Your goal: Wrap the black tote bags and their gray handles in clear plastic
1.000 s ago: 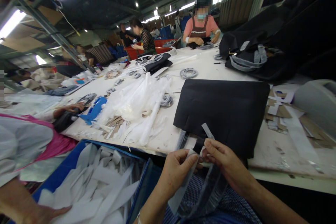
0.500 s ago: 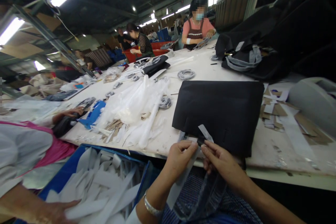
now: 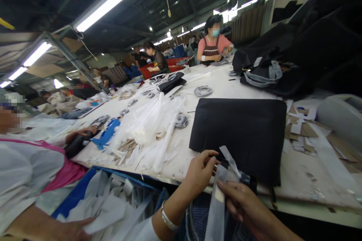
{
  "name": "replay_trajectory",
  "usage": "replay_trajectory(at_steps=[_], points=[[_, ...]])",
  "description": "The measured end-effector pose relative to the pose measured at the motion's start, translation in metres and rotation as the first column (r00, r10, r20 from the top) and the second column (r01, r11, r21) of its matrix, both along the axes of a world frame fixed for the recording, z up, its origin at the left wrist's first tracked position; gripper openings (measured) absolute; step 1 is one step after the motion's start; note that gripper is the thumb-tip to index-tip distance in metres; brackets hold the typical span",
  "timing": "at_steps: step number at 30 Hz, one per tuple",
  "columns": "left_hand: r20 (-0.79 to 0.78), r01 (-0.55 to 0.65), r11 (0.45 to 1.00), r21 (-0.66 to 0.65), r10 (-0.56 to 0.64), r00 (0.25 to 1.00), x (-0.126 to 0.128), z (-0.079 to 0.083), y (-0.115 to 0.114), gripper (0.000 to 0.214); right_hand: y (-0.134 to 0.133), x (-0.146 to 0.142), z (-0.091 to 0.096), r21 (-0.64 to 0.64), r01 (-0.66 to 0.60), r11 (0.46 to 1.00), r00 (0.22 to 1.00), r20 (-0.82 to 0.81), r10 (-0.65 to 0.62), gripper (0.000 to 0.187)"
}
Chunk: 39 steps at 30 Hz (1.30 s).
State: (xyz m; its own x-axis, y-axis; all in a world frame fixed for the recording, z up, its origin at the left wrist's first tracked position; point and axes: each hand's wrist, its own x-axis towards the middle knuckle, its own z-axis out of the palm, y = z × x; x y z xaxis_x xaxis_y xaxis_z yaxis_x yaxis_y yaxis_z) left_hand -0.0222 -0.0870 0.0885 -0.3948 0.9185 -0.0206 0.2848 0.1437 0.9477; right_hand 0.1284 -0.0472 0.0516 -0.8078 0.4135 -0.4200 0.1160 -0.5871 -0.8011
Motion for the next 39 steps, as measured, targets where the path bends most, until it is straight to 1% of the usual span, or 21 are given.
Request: replay_trajectory(at_steps=[2, 5, 8, 10, 12, 14, 15, 16, 17, 18, 19, 20, 21, 22, 23, 26, 29, 32, 34, 36, 39], points=[[-0.137, 0.072, 0.993, 0.088, -0.059, 0.989, -0.005, 0.002, -0.009, 0.030, 0.003, 0.000, 0.004, -0.052, 0.040, 0.998, 0.999, -0.006, -0.040, 0.050], [-0.415, 0.239, 0.960, 0.148, -0.159, 0.896, -0.011, 0.006, -0.029, 0.038, 0.010, -0.001, 0.012, -0.098, 0.110, 0.989, 0.993, -0.038, -0.114, 0.048], [-0.541, 0.357, 0.915, 0.186, -0.208, 0.815, -0.013, 0.005, -0.046, 0.050, 0.015, -0.004, 0.023, -0.127, 0.167, 0.978, 0.981, -0.081, -0.178, 0.047], [-0.559, 0.377, 0.890, 0.255, -0.182, 0.809, -0.011, 0.003, -0.051, 0.050, 0.018, -0.007, 0.028, -0.108, 0.181, 0.978, 0.976, -0.102, -0.192, 0.046], [-0.534, 0.357, 0.873, 0.331, -0.139, 0.834, -0.007, 0.001, -0.051, 0.040, 0.020, -0.009, 0.030, -0.036, 0.141, 0.989, 0.984, -0.101, -0.143, 0.048], [-0.458, 0.290, 0.881, 0.375, -0.096, 0.884, -0.004, 0.003, -0.047, 0.025, 0.023, -0.007, 0.030, 0.114, 0.025, 0.993, 0.999, -0.048, -0.020, 0.056], [-0.400, 0.230, 0.896, 0.380, -0.066, 0.914, -0.003, 0.006, -0.043, 0.020, 0.026, -0.005, 0.030, 0.237, -0.017, 0.971, 1.000, -0.008, 0.019, 0.059], [-0.330, 0.156, 0.914, 0.374, -0.026, 0.944, -0.003, 0.010, -0.039, 0.017, 0.029, -0.002, 0.031, 0.386, -0.015, 0.922, 1.000, 0.026, 0.006, 0.058], [-0.255, 0.075, 0.930, 0.359, 0.020, 0.967, -0.002, 0.015, -0.035, 0.014, 0.034, 0.001, 0.032, 0.540, 0.033, 0.841, 0.998, 0.032, -0.060, 0.055], [-0.181, 0.000, 0.939, 0.344, 0.066, 0.981, -0.002, 0.020, -0.029, 0.012, 0.039, 0.004, 0.035, 0.672, 0.117, 0.731, 0.988, -0.006, -0.153, 0.047], [-0.114, -0.056, 0.942, 0.331, 0.099, 0.989, -0.002, 0.025, -0.024, 0.010, 0.044, 0.005, 0.038, 0.761, 0.208, 0.615, 0.968, -0.070, -0.240, 0.041], [-0.055, -0.087, 0.941, 0.327, 0.111, 0.992, -0.002, 0.030, -0.018, 0.009, 0.049, 0.005, 0.042, 0.806, 0.273, 0.525, 0.947, -0.129, -0.295, 0.043], [-0.003, -0.098, 0.938, 0.332, 0.104, 0.995, -0.002, 0.035, -0.011, 0.009, 0.054, 0.004, 0.046, 0.825, 0.298, 0.481, 0.938, -0.159, -0.309, 0.050], [0.034, -0.089, 0.934, 0.346, 0.082, 0.996, -0.001, 0.038, -0.004, 0.009, 0.058, 0.002, 0.050, 0.834, 0.287, 0.471, 0.944, -0.162, -0.288, 0.054], [0.057, -0.074, 0.929, 0.363, 0.057, 0.997, -0.001, 0.041, 0.002, 0.010, 0.062, -0.002, 0.054, 0.840, 0.255, 0.479, 0.957, -0.148, -0.249, 0.051], [0.110, -0.059, 0.915, 0.399, 0.016, 0.994, 0.000, 0.050, 0.021, 0.019, 0.068, -0.013, 0.062, 0.839, 0.192, 0.509, 0.980, -0.133, -0.150, 0.031], [0.185, -0.101, 0.907, 0.408, 0.026, 0.982, -0.002, 0.061, 0.035, 0.032, 0.071, -0.021, 0.064, 0.828, 0.199, 0.525, 0.980, -0.154, -0.129, 0.032], [0.243, -0.166, 0.904, 0.394, 0.072, 0.967, -0.002, 0.068, 0.043, 0.037, 0.071, -0.024, 0.061, 0.839, 0.188, 0.511, 0.981, -0.139, -0.133, 0.034], [0.269, -0.183, 0.911, 0.369, 0.084, 0.959, -0.002, 0.068, 0.046, 0.037, 0.072, -0.025, 0.060, 0.848, 0.196, 0.493, 0.979, -0.137, -0.153, 0.034], [0.270, -0.164, 0.924, 0.346, 0.069, 0.960, 0.000, 0.064, 0.047, 0.036, 0.072, -0.025, 0.060, 0.849, 0.219, 0.481, 0.971, -0.143, -0.190, 0.035], [0.250, -0.128, 0.943, 0.308, 0.050, 0.967, 0.002, 0.055, 0.046, 0.036, 0.074, -0.026, 0.063, 0.837, 0.249, 0.487, 0.961, -0.151, -0.231, 0.035]])
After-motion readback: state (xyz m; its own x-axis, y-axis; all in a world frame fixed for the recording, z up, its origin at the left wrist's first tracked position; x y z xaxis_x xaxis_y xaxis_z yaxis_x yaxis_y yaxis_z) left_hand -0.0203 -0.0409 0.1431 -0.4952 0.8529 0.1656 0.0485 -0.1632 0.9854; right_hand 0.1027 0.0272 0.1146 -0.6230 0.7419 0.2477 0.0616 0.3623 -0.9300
